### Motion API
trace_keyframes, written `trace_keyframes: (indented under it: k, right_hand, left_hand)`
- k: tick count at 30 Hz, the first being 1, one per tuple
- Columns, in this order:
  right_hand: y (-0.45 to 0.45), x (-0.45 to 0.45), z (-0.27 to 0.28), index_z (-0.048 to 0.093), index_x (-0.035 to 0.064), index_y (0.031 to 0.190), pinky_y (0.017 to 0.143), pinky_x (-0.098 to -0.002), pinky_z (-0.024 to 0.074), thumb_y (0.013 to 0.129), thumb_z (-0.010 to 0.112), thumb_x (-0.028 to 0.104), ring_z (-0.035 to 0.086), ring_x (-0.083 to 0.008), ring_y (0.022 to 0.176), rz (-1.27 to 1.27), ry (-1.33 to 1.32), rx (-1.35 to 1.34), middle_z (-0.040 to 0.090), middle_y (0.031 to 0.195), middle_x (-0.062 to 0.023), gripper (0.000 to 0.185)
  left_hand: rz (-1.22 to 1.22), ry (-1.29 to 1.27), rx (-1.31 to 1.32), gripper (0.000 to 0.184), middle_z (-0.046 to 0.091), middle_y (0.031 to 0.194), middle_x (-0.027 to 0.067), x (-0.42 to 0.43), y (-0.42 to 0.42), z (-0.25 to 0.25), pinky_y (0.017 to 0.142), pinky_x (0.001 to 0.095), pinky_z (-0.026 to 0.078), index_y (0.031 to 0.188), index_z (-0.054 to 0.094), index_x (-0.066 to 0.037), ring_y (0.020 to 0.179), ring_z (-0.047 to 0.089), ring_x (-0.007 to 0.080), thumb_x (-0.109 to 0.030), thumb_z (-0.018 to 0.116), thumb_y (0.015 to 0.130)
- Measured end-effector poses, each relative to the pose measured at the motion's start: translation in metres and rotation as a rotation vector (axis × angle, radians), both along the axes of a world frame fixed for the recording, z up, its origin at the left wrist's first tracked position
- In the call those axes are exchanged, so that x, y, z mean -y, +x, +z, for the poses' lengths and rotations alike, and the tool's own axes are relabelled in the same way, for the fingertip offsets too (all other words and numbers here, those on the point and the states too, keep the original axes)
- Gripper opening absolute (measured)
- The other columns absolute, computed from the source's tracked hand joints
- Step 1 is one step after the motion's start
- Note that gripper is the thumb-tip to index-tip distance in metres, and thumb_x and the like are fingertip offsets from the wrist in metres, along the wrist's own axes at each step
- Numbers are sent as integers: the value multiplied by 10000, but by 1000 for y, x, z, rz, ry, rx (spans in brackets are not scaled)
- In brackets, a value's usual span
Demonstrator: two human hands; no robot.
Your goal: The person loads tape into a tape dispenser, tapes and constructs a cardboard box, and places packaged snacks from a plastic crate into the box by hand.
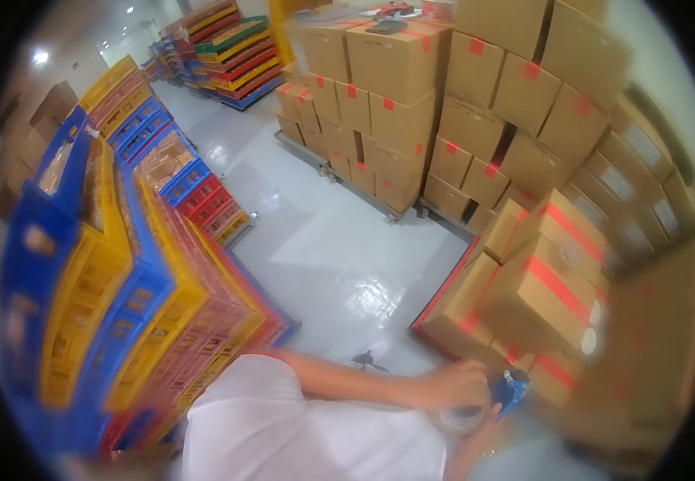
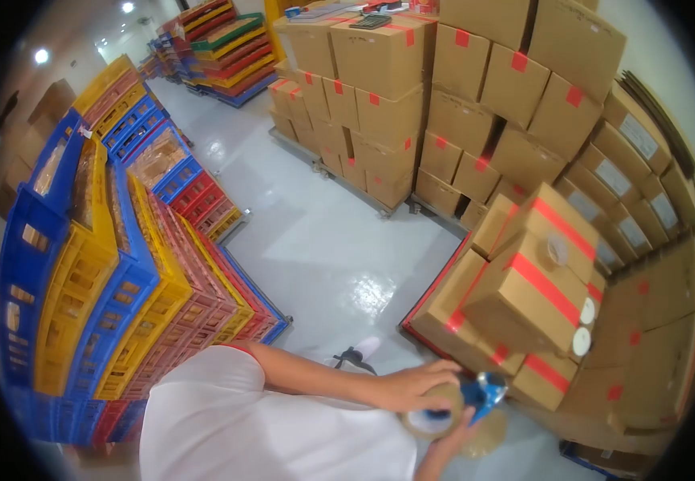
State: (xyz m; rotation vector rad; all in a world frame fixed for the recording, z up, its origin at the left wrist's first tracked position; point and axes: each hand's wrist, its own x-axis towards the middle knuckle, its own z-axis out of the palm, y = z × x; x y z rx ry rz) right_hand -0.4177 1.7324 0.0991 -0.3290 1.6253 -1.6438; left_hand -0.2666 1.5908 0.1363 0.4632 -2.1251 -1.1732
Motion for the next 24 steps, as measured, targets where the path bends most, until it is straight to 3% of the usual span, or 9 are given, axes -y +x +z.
trace_keyframes:
  k: [1, 3, 6, 9, 13, 15, 16, 18, 24]
  right_hand:
    - [-4, 3, 2, 520, -47, 1358, 1019, -380, 475, 1075, 513, 385, 574, -244, 1219, 5, 63, -108, 596, 1269, -139, 517]
    - [-12, 0, -3, 478, -43, 1414, 1015, -396, 479, 1074, 517, 383, 551, -263, 1256, 33, 131, -240, 554, 1348, -170, 547]
    - [-17, -2, -14, 436, -13, 1476, 1005, -411, 474, 1064, 537, 381, 536, -276, 1260, 52, 73, -177, 525, 1368, -176, 578]
    - [-6, 3, -4, 409, 12, 1514, 1025, -417, 453, 1052, 556, 375, 514, -290, 1289, 78, 7, -7, 496, 1419, -169, 605]
    - [-2, 15, 1, 412, 8, 1510, 1035, -404, 441, 1036, 582, 344, 526, -276, 1271, 142, 66, -292, 534, 1383, -166, 605]
    - [2, 19, 8, 415, 7, 1505, 1029, -399, 442, 1030, 591, 328, 535, -273, 1248, 163, 35, -377, 550, 1363, -170, 599]
    - [5, 22, 17, 418, -16, 1489, 1039, -394, 435, 984, 651, 299, 538, -269, 1226, 138, -34, -245, 550, 1367, -161, 639]
    - [16, 21, 31, 421, -38, 1474, 1050, -388, 428, 937, 710, 269, 540, -264, 1203, 117, -97, -111, 550, 1372, -151, 682]
    - [29, 0, 38, 368, -56, 1495, 1103, -387, 408, 913, 681, 85, 531, -268, 1260, 322, 444, -374, 517, 1423, -172, 675]
  left_hand:
    - [-6, -51, -19, 468, 634, 1202, 192, 3, 1, 5, 955, 437, 484, 1281, 529, -61, 1110, 631, 359, -417, 622, 992]
    - [-130, 458, 216, 469, 637, 1186, 231, 12, 9, 30, 921, 440, 492, 1267, 521, -58, 1103, 636, 374, -438, 596, 1004]
    - [-147, 552, 287, 478, 646, 1157, 247, 19, 13, 36, 894, 455, 500, 1256, 506, -51, 1077, 640, 404, -439, 611, 997]
    - [-129, 301, 377, 488, 661, 1137, 242, 22, 13, 32, 868, 471, 505, 1254, 495, -44, 1048, 646, 427, -433, 626, 990]
    - [-75, 65, 430, 505, 670, 1131, 233, 34, 16, 35, 853, 480, 506, 1279, 488, -47, 1028, 650, 431, -426, 640, 982]
    - [91, 363, 369, 481, 680, 1114, 204, 40, 18, 40, 844, 451, 515, 1300, 492, -61, 1009, 673, 387, -407, 628, 996]
    - [94, 364, 369, 481, 680, 1114, 204, 44, 19, 40, 844, 451, 515, 1300, 492, -61, 1009, 673, 387, -407, 628, 996]
    - [173, 570, 59, 457, 684, 1108, 176, 50, 20, 35, 846, 411, 518, 1296, 509, -67, 995, 688, 326, -406, 616, 1008]
    - [-30, 521, -48, 407, 671, 1121, 81, 56, 16, 2, 818, 342, 504, 1229, 555, -58, 954, 645, 152, -352, 690, 982]
